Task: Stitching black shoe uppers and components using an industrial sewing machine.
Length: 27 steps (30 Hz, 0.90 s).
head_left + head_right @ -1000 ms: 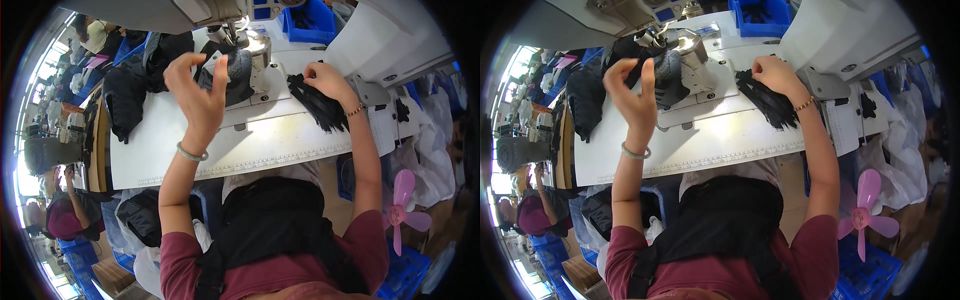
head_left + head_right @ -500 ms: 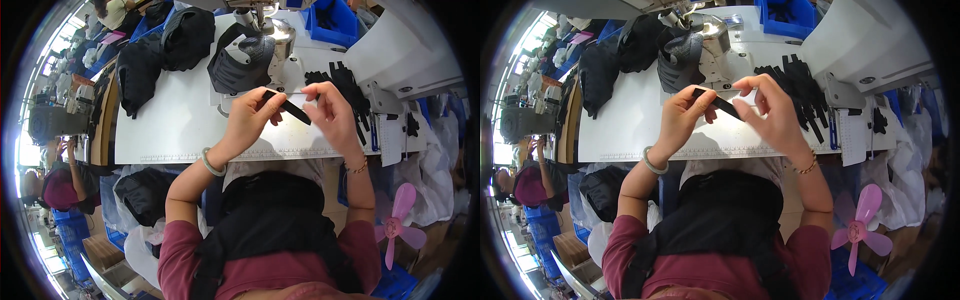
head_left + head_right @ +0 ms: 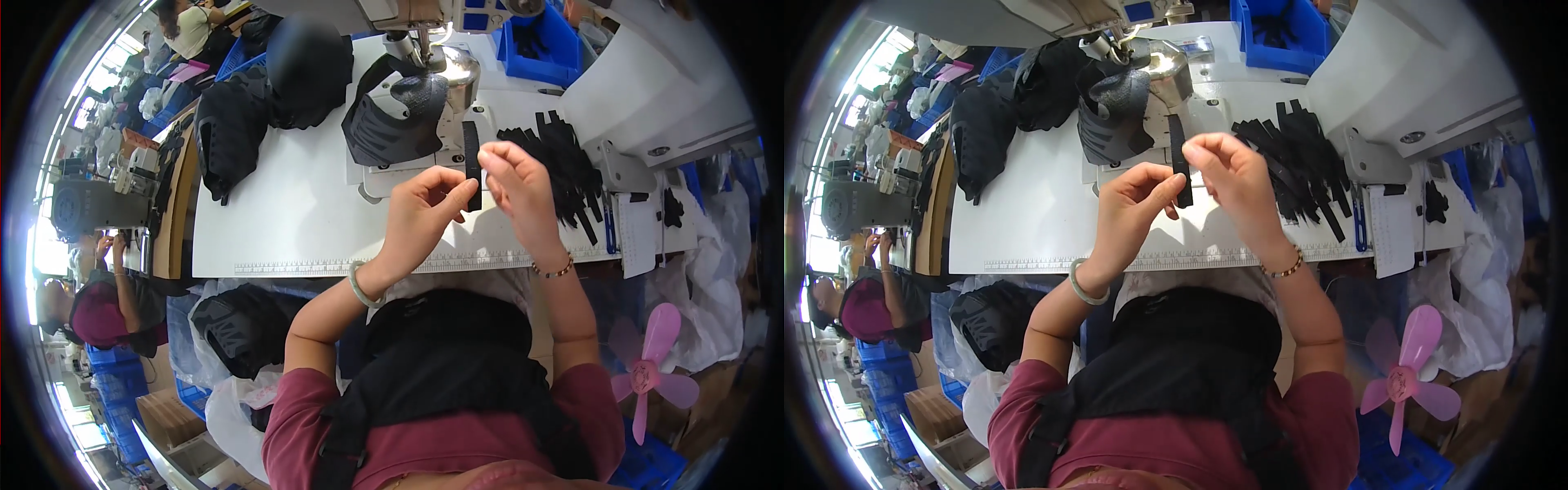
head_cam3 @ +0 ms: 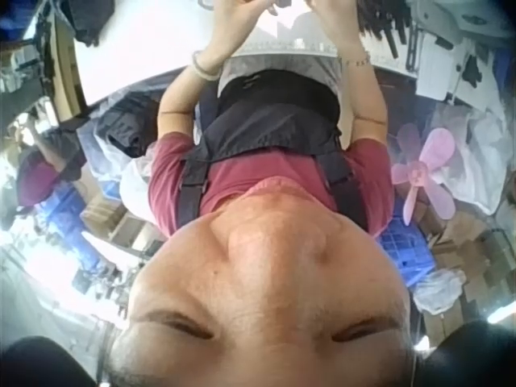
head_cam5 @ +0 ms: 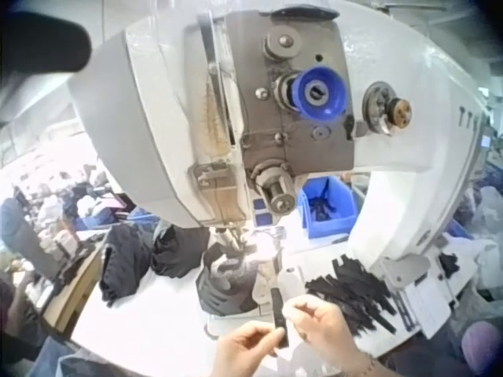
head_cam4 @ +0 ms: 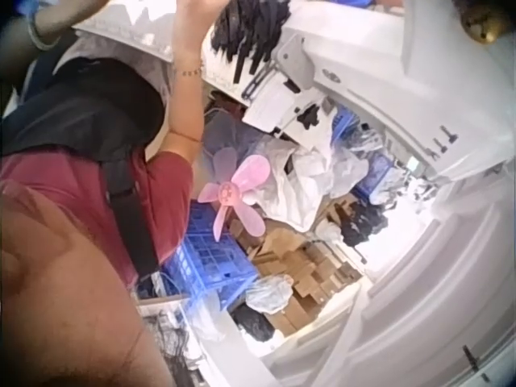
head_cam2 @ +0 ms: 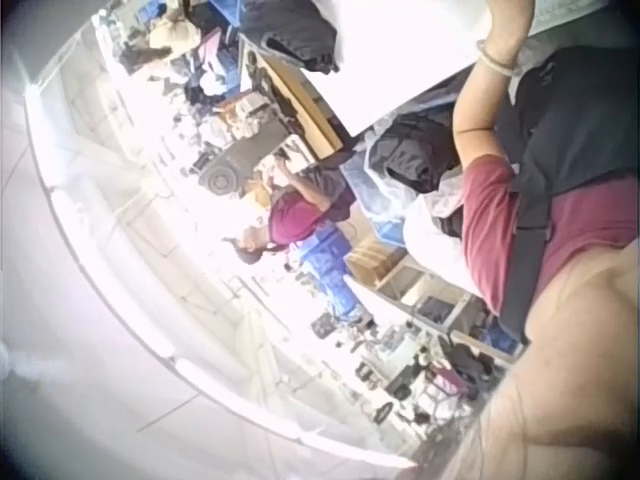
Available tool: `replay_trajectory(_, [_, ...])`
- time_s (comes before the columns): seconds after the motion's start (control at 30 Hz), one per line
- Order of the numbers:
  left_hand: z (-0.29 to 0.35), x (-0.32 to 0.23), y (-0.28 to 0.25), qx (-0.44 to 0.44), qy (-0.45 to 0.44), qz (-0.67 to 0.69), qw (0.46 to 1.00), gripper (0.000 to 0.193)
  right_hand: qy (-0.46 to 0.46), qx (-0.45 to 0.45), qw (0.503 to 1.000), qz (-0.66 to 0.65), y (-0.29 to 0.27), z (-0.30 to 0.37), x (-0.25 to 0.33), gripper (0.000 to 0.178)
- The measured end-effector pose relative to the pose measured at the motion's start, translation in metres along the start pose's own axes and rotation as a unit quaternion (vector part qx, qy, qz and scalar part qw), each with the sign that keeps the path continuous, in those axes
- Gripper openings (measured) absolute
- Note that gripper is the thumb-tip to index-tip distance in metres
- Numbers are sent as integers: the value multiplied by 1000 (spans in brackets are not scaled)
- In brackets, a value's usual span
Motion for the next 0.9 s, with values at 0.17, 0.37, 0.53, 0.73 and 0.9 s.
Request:
replay_trajectory(0.17, [-1, 4, -3, 11, -28, -21, 999, 11, -25, 8, 1000, 17, -2, 8, -7, 11])
replay_trajectory(0.37, [-16, -34, -15, 29, 441, -404, 801, 23, 29, 76, 997, -6, 1, 16, 5, 13])
replay_trajectory(0.53, [-15, -28, -18, 98, 314, -291, 898, 26, -23, 77, 997, -11, 5, 26, 6, 12])
replay_trajectory(0.73, [-11, -24, -11, 47, 116, -22, 992, 20, -141, 24, 989, 40, 10, 22, 0, 11])
replay_trajectory(0.9, [-11, -17, -14, 12, 174, -101, 980, 16, -145, 24, 988, 42, 13, 17, -3, 11])
Point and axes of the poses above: each hand's wrist, its own z-axis away from the middle knuckle, its own y-axis out of the palm, x = y × z, the point moved 2 cm from there along -z, towards the middle knuckle, and after that the axes turned 13 degrees about y, right-handed, at the moved point
